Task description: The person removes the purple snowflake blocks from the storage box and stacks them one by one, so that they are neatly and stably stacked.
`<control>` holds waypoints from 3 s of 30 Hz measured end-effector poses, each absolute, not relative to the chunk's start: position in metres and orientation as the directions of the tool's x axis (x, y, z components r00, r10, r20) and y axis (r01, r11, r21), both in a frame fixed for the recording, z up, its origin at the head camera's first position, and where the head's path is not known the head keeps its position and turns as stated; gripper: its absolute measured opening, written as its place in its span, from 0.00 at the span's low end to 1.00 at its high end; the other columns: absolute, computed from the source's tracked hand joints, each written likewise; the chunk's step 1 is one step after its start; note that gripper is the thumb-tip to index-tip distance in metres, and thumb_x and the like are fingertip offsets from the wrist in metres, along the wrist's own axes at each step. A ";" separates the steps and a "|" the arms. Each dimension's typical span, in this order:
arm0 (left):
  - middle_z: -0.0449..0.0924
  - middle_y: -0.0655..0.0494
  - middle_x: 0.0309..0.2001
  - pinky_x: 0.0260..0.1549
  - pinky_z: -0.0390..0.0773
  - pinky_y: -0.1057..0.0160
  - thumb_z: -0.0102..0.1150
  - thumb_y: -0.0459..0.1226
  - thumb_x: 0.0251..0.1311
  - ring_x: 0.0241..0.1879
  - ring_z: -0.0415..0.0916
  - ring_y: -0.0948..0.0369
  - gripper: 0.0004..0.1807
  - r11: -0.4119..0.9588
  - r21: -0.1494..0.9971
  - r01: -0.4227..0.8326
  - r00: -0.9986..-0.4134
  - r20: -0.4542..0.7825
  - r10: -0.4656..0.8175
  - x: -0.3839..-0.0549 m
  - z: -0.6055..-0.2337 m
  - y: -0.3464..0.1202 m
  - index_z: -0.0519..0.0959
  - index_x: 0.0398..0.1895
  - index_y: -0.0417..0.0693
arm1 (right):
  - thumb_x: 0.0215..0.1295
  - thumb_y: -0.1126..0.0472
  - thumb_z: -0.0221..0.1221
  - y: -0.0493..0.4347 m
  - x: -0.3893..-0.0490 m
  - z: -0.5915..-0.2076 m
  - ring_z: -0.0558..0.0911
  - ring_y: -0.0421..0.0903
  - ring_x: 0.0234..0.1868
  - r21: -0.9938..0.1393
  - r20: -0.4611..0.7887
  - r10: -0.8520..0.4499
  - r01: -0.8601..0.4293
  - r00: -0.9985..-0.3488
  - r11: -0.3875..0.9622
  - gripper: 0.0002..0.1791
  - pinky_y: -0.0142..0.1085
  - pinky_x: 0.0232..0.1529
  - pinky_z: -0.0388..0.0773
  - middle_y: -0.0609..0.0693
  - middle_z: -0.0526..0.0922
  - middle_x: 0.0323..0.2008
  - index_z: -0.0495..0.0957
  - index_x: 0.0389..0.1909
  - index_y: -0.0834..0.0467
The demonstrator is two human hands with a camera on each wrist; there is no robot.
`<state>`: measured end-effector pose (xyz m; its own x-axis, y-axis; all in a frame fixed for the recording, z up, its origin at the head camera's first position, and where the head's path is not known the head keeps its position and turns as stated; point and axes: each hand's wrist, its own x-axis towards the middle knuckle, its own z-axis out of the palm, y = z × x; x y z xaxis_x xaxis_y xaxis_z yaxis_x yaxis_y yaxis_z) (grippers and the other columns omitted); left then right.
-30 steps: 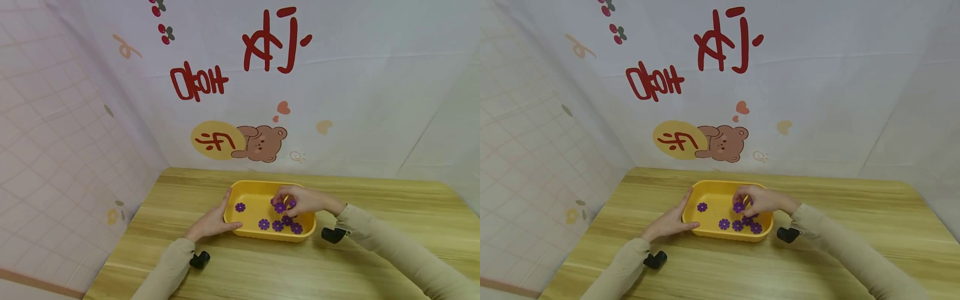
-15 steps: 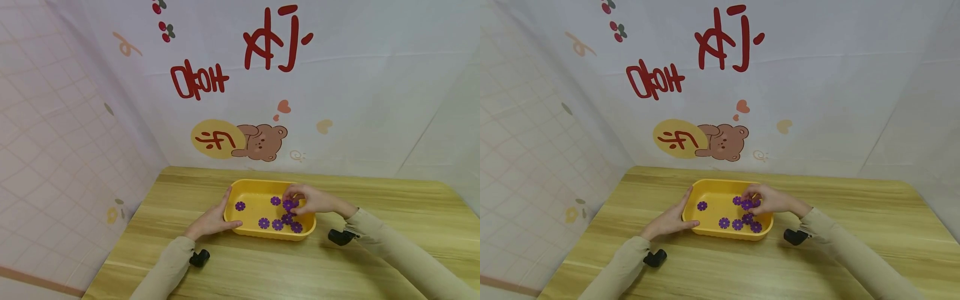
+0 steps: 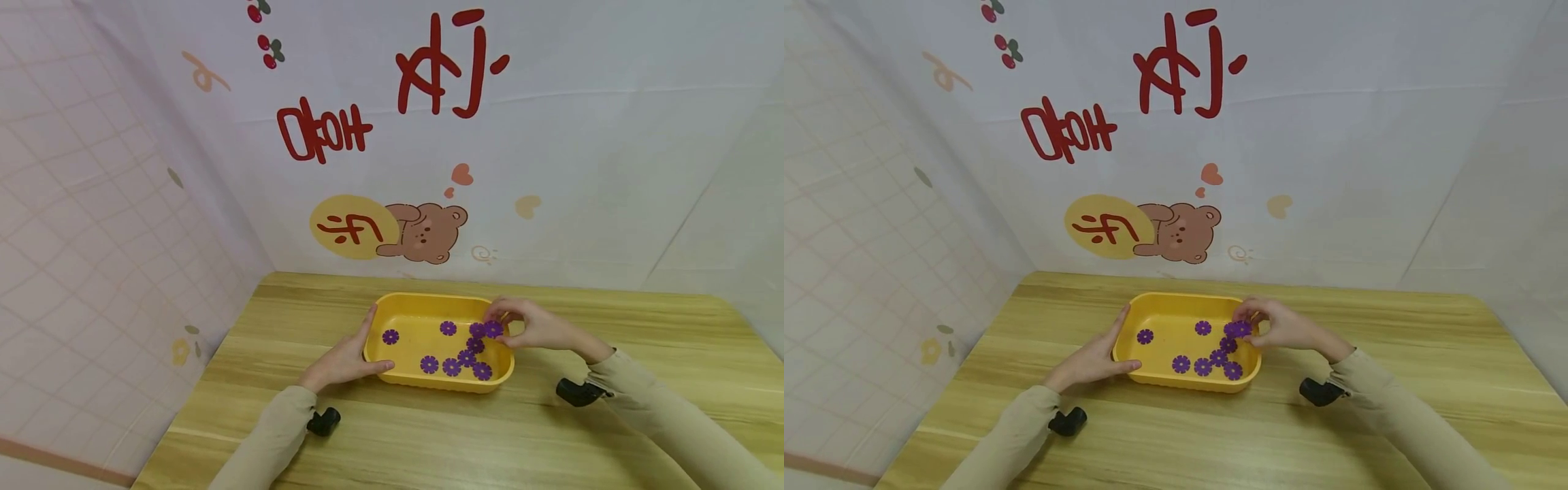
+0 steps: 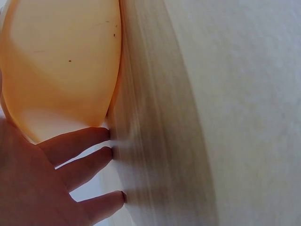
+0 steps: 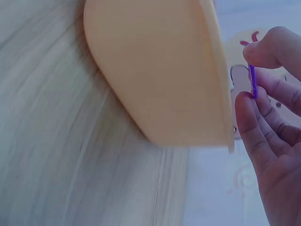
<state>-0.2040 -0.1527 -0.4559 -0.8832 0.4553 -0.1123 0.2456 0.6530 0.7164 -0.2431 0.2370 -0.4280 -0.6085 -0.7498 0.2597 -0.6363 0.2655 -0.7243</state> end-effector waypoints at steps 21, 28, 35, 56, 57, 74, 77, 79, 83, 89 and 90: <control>0.76 0.39 0.51 0.42 0.74 0.58 0.65 0.58 0.54 0.29 0.73 0.61 0.64 0.660 0.702 0.268 -0.878 -0.105 0.468 -0.205 -0.455 -0.154 0.26 0.77 0.59 | 0.46 0.81 0.66 0.290 -0.239 -0.450 0.79 0.45 0.37 -0.663 0.373 -0.650 -0.681 -0.662 0.312 0.22 0.35 0.36 0.80 0.55 0.79 0.41 0.76 0.45 0.68; 0.76 0.40 0.51 0.45 0.74 0.56 0.65 0.59 0.54 0.30 0.73 0.61 0.64 0.666 0.695 0.271 -0.877 -0.106 0.468 -0.206 -0.456 -0.153 0.27 0.77 0.59 | 0.45 0.81 0.67 0.302 -0.243 -0.462 0.78 0.48 0.36 -0.660 0.358 -0.621 -0.659 -0.697 0.359 0.22 0.36 0.35 0.81 0.58 0.78 0.40 0.77 0.44 0.69; 0.77 0.39 0.49 0.43 0.75 0.56 0.65 0.60 0.54 0.30 0.73 0.60 0.64 0.665 0.698 0.266 -0.878 -0.110 0.467 -0.207 -0.454 -0.154 0.25 0.76 0.60 | 0.47 0.77 0.69 0.310 -0.255 -0.471 0.77 0.51 0.34 -0.655 0.290 -0.606 -0.616 -0.740 0.439 0.18 0.38 0.33 0.80 0.58 0.78 0.37 0.78 0.42 0.68; 0.76 0.42 0.48 0.45 0.73 0.55 0.65 0.59 0.54 0.31 0.72 0.59 0.64 0.670 0.700 0.248 -0.872 -0.141 0.470 -0.204 -0.451 -0.154 0.26 0.77 0.57 | 0.58 0.73 0.64 0.325 -0.269 -0.473 0.77 0.47 0.37 -0.708 0.176 -0.582 -0.513 -0.794 0.486 0.18 0.35 0.35 0.78 0.62 0.78 0.43 0.75 0.50 0.71; 0.76 0.42 0.48 0.45 0.73 0.55 0.65 0.59 0.54 0.31 0.72 0.59 0.64 0.671 0.699 0.246 -0.871 -0.144 0.469 -0.204 -0.450 -0.154 0.26 0.77 0.57 | 0.58 0.73 0.64 0.325 -0.269 -0.472 0.77 0.46 0.37 -0.701 0.181 -0.582 -0.519 -0.793 0.489 0.18 0.34 0.36 0.79 0.62 0.79 0.43 0.75 0.50 0.70; 0.76 0.40 0.50 0.43 0.74 0.55 0.64 0.62 0.53 0.32 0.72 0.58 0.65 0.682 0.690 0.242 -0.871 -0.156 0.467 -0.205 -0.449 -0.155 0.25 0.76 0.59 | 0.67 0.66 0.59 0.276 -0.260 -0.407 0.79 0.54 0.49 -0.659 0.243 -0.601 -0.584 -0.762 0.474 0.14 0.43 0.51 0.76 0.50 0.80 0.50 0.78 0.53 0.58; 0.71 0.35 0.57 0.48 0.74 0.53 0.64 0.62 0.53 0.37 0.73 0.57 0.65 0.682 0.689 0.246 -0.872 -0.150 0.466 -0.205 -0.449 -0.155 0.25 0.76 0.59 | 0.68 0.66 0.59 0.264 -0.257 -0.401 0.79 0.52 0.50 -0.672 0.227 -0.619 -0.581 -0.752 0.459 0.14 0.47 0.52 0.75 0.50 0.80 0.51 0.78 0.53 0.58; 0.69 0.33 0.61 0.50 0.73 0.52 0.64 0.62 0.53 0.40 0.73 0.56 0.65 0.683 0.686 0.250 -0.872 -0.148 0.467 -0.205 -0.449 -0.155 0.25 0.76 0.58 | 0.68 0.66 0.58 0.256 -0.255 -0.399 0.79 0.52 0.51 -0.682 0.218 -0.637 -0.582 -0.740 0.443 0.14 0.49 0.53 0.74 0.51 0.80 0.51 0.77 0.53 0.58; 0.65 0.32 0.64 0.53 0.72 0.50 0.64 0.62 0.53 0.42 0.73 0.55 0.65 0.687 0.682 0.251 -0.873 -0.148 0.465 -0.206 -0.449 -0.154 0.25 0.76 0.59 | 0.68 0.66 0.58 0.243 -0.253 -0.401 0.79 0.51 0.51 -0.693 0.208 -0.669 -0.591 -0.713 0.414 0.14 0.49 0.53 0.74 0.50 0.80 0.50 0.77 0.54 0.58; 0.66 0.32 0.63 0.54 0.71 0.50 0.64 0.62 0.53 0.42 0.73 0.55 0.64 0.689 0.686 0.236 -0.874 -0.161 0.459 -0.205 -0.449 -0.154 0.25 0.76 0.60 | 0.67 0.65 0.59 0.221 -0.249 -0.408 0.78 0.54 0.51 -0.719 0.181 -0.721 -0.590 -0.669 0.367 0.14 0.47 0.53 0.74 0.47 0.80 0.49 0.77 0.53 0.57; 0.66 0.32 0.63 0.54 0.71 0.50 0.64 0.62 0.53 0.41 0.73 0.55 0.64 0.689 0.686 0.234 -0.874 -0.162 0.459 -0.204 -0.449 -0.154 0.25 0.76 0.60 | 0.67 0.66 0.59 0.217 -0.249 -0.409 0.78 0.55 0.50 -0.727 0.178 -0.730 -0.588 -0.660 0.354 0.14 0.48 0.53 0.74 0.47 0.80 0.48 0.77 0.53 0.57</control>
